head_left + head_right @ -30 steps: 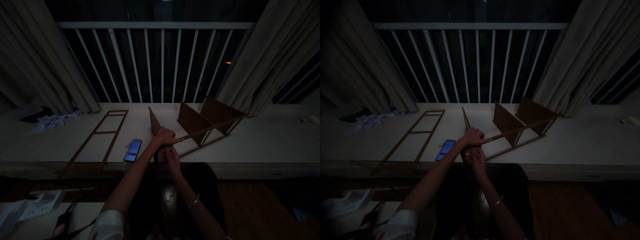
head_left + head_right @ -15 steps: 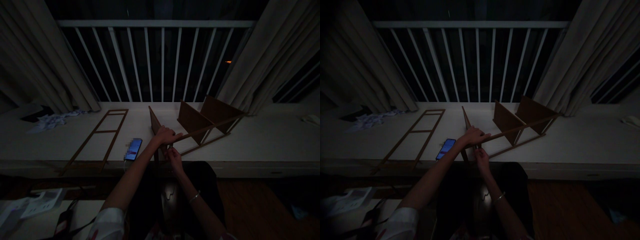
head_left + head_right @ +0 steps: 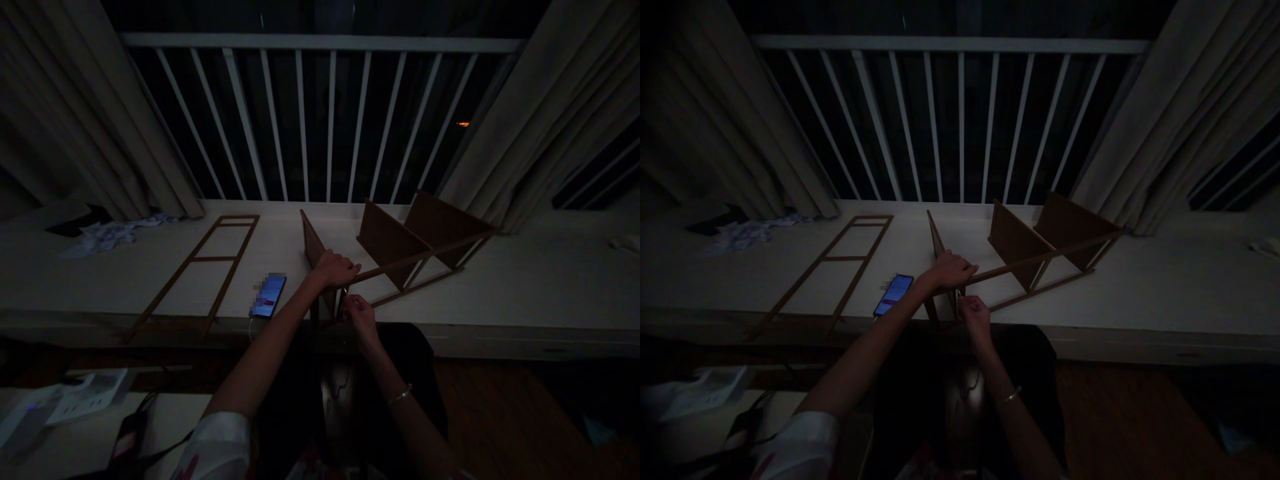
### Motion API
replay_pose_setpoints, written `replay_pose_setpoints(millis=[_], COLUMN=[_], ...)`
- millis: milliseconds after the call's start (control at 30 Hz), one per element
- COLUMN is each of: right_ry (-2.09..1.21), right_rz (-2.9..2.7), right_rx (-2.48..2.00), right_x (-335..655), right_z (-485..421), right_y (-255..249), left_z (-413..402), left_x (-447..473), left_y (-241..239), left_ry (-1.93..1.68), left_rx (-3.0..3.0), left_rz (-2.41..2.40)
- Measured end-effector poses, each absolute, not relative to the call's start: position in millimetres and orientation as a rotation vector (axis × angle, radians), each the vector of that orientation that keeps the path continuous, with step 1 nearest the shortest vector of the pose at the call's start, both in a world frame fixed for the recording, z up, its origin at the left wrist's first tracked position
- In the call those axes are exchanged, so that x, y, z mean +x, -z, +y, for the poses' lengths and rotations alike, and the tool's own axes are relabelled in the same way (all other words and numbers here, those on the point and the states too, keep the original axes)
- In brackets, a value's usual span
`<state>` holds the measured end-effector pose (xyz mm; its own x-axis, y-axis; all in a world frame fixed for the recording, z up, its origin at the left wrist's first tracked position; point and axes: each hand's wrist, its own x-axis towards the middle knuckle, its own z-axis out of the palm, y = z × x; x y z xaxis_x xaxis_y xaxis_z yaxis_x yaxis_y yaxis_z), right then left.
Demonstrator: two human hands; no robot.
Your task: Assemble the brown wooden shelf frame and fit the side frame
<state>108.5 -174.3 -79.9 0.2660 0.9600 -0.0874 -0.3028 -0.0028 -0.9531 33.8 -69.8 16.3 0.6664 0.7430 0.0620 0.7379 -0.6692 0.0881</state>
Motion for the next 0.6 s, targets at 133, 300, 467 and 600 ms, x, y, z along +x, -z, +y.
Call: replay_pose_setpoints(millis=[133,300,467,600], right_ry=[-1.294,-1.216,-1.005,-0.879], right_rz=[-0.664,-0.637,-0.737,-0.866], right_rx=[-1.068,-1.032,-1.080,-1.049], right_x=[107.6,114.3,127.9,129.0], right_z=[-175.2,-177.2,-178.4,-177.6], right_y=[78.2,72.5,50.5,29.4], left_z=[-70.4,-69.8,-72.3,-73.4], left_x=[33.0,33.4,32.2,30.5], left_y=[-17.3,-17.2,-21.0,-21.3], left_ry=[-0.121,-0.117,-0.093,-0.097], left_rx=[2.843,2.863,2.864,2.880], left_rz=[1.264,1.252,1.204,1.180])
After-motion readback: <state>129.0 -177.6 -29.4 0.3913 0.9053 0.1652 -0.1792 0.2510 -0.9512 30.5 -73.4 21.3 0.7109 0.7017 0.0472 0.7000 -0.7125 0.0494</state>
